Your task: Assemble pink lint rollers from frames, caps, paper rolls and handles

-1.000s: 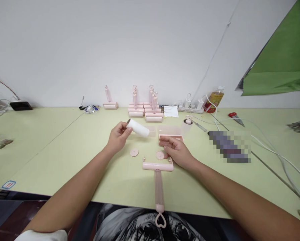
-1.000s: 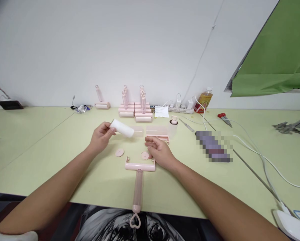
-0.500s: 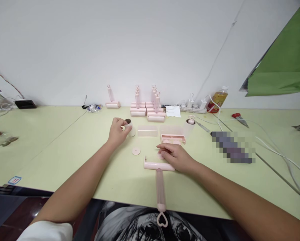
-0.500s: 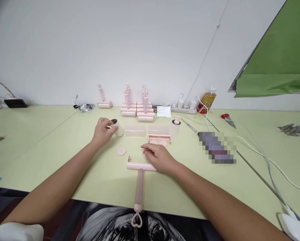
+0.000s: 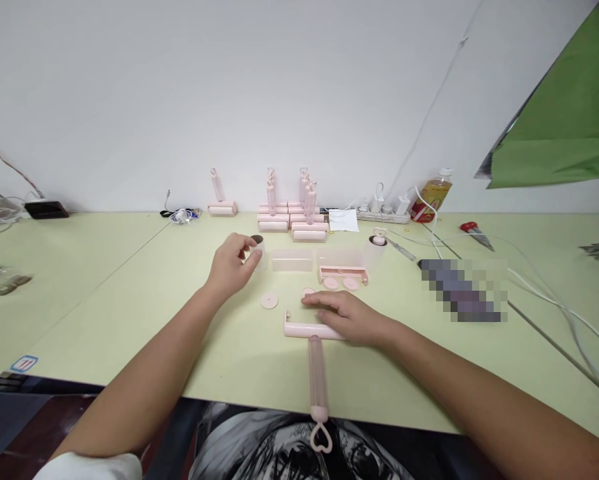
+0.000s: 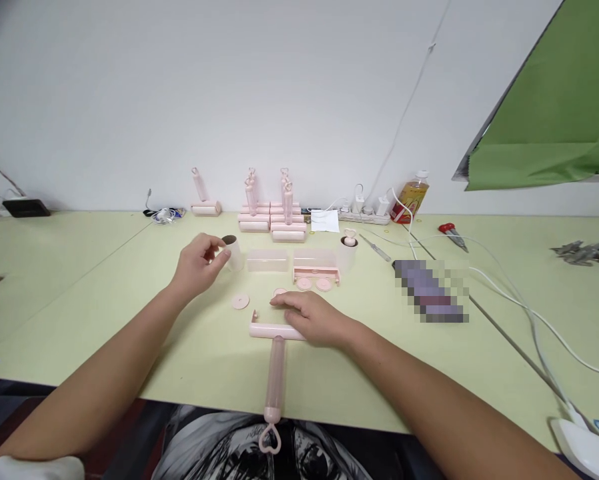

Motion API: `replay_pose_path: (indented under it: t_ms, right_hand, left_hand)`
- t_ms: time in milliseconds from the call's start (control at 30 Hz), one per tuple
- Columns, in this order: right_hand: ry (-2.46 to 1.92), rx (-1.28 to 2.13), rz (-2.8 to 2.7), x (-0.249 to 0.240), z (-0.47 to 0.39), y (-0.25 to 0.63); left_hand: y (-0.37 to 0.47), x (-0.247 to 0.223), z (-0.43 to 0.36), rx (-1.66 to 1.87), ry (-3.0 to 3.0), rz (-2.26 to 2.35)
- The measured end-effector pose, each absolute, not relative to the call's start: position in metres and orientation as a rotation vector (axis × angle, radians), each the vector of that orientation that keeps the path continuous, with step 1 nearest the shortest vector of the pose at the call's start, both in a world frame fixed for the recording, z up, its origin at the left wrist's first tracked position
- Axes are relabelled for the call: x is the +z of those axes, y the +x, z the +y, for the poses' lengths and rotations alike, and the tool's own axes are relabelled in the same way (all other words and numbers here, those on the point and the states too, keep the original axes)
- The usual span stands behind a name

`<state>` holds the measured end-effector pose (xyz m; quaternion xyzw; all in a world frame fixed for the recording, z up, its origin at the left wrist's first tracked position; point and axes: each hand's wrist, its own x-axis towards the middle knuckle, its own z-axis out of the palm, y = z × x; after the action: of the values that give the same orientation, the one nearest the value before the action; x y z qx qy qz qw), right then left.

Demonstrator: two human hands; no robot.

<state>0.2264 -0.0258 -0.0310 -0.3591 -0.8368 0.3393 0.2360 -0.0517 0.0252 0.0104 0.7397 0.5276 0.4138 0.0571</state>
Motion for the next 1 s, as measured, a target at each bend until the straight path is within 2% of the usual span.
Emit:
replay_pose_path:
  t_ms: [167, 267, 667, 1000]
  right_hand:
    - [-0.969, 0.937, -2.288, -0.031, -0.024, 0.226]
    - [-0.987, 0.867, -2.245, -0.027, -0.026, 0.226]
    - [-0.985, 0.701, -2.512, -0.026, -0.032, 0.219]
    - [-0.978, 0.677, -2.5, -0.028, -0.027, 0.215]
  left_hand:
    - [-0.051, 0.017, 0.005, 0.327, 2.287, 1.326]
    - [-0.049, 0.011, 0.005, 0.108, 2.278, 1.293]
    - [-0.015, -0.021, 0.016, 0.502, 2.473, 1.462]
    - [-0.015, -0.011, 0.005, 0.572, 2.579, 1.169]
